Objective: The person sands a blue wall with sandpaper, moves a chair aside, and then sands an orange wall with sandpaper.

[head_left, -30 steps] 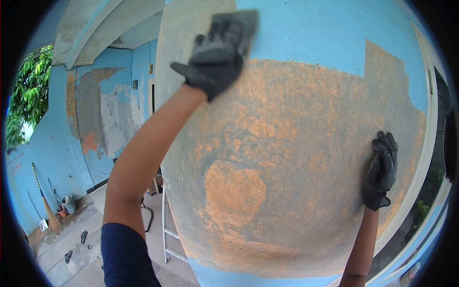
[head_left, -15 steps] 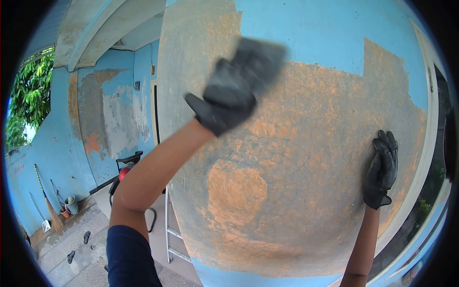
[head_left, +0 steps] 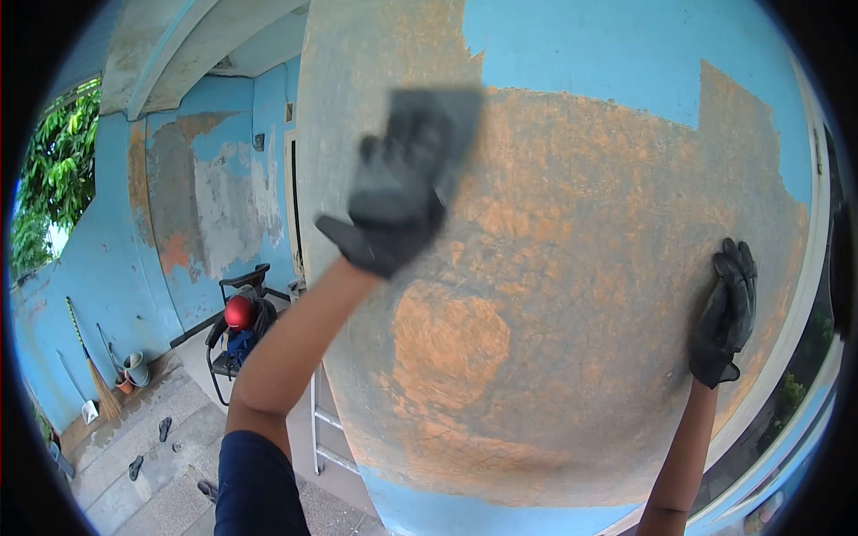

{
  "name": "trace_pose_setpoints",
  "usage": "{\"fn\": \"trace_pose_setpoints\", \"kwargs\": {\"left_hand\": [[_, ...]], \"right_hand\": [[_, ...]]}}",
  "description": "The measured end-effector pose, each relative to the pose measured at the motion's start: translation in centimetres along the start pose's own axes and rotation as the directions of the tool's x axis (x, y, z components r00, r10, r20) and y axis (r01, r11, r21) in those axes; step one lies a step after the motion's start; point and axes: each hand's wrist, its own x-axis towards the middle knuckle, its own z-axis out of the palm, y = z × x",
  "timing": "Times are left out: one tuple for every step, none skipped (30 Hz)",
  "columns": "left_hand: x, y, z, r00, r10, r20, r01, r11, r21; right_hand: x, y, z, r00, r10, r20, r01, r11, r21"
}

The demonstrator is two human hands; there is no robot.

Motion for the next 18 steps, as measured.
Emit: {"fn": "trace_pose_setpoints", "kwargs": {"left_hand": [[1.1, -2.2, 0.9, 0.989, -0.146, -0.037, 0.142, 0.985, -0.094], [2.5, -5.5, 1.9, 0.977, -0.173, -0.127, 0.166, 0.984, -0.062], [4.2, -7.9, 1.9, 0.937, -0.343, -0.063, 0.339, 0.938, -0.072], [5.3, -10.3, 2.3, 0.846, -0.533, -0.012, 0.526, 0.838, -0.142], [5.6, -15.2, 5.8, 0.882, -0.432, -0.189, 0.449, 0.892, 0.056], [6.5, -15.0, 5.3, 0.883, -0.428, -0.192, 0.446, 0.893, 0.062], [7.9, -14.1, 4.6, 0.855, -0.512, -0.087, 0.507, 0.859, -0.069], [9.1, -12.7, 4.2, 0.818, -0.574, 0.028, 0.569, 0.801, -0.189], [9.5, -11.0, 5.4, 0.923, -0.377, -0.081, 0.364, 0.92, -0.143], [9.8, -8.8, 6.8, 0.973, -0.153, -0.173, 0.142, 0.987, -0.073], [10.4, -5.1, 5.3, 0.986, -0.101, -0.13, 0.093, 0.994, -0.066], [10.9, -2.5, 3.1, 0.995, -0.05, -0.087, 0.045, 0.997, -0.063], [12.1, -3.0, 2.4, 0.995, -0.052, -0.09, 0.047, 0.997, -0.06], [14.1, -4.0, 2.1, 0.991, -0.128, 0.026, 0.129, 0.99, -0.052], [16.3, -5.3, 2.1, 0.971, -0.199, 0.134, 0.205, 0.978, -0.035], [17.8, -7.5, 1.9, 0.948, -0.298, 0.115, 0.304, 0.952, -0.035], [19.4, -8.5, -0.4, 0.855, -0.468, 0.222, 0.489, 0.871, -0.05], [20.2, -13.2, 2.2, 0.797, -0.585, 0.149, 0.599, 0.798, -0.073]], "right_hand": [[0.0, 0.1, 0.0, 1.0, -0.005, -0.003, 0.005, 1.0, -0.007], [0.0, 0.1, 0.0, 1.0, -0.009, -0.004, 0.009, 1.0, -0.015], [-0.1, 0.2, -0.1, 1.0, -0.008, 0.0, 0.008, 1.0, -0.014], [-0.1, 0.2, -0.2, 1.0, -0.012, 0.005, 0.012, 1.0, -0.018], [-0.1, 0.3, -0.1, 1.0, -0.016, 0.007, 0.016, 1.0, -0.02], [0.0, 0.3, -0.1, 1.0, -0.014, 0.003, 0.014, 1.0, -0.015], [0.0, 0.3, -0.1, 1.0, -0.023, -0.003, 0.023, 1.0, -0.013], [0.0, 0.2, -0.1, 0.999, -0.032, -0.009, 0.032, 0.999, -0.011], [0.0, 0.2, -0.1, 0.999, -0.03, -0.016, 0.03, 1.0, -0.002], [0.1, 0.1, -0.2, 1.0, -0.027, -0.006, 0.027, 1.0, -0.012], [0.1, 0.0, -0.2, 1.0, -0.026, 0.002, 0.026, 0.999, -0.024], [0.1, -0.1, -0.1, 1.0, -0.028, -0.007, 0.028, 0.999, -0.021], [0.0, -0.1, -0.2, 1.0, -0.019, 0.004, 0.019, 0.999, -0.028], [0.1, 0.0, -0.3, 1.0, -0.013, 0.011, 0.013, 0.999, -0.035], [0.2, 0.2, -0.3, 1.0, -0.018, -0.001, 0.018, 0.999, -0.036], [0.1, 0.3, -0.2, 1.0, -0.013, 0.001, 0.013, 0.999, -0.035], [-0.1, 0.5, -0.2, 1.0, -0.008, 0.009, 0.008, 0.999, -0.031], [-0.4, 1.1, 0.0, 1.0, -0.011, 0.005, 0.011, 1.0, -0.008]]}}
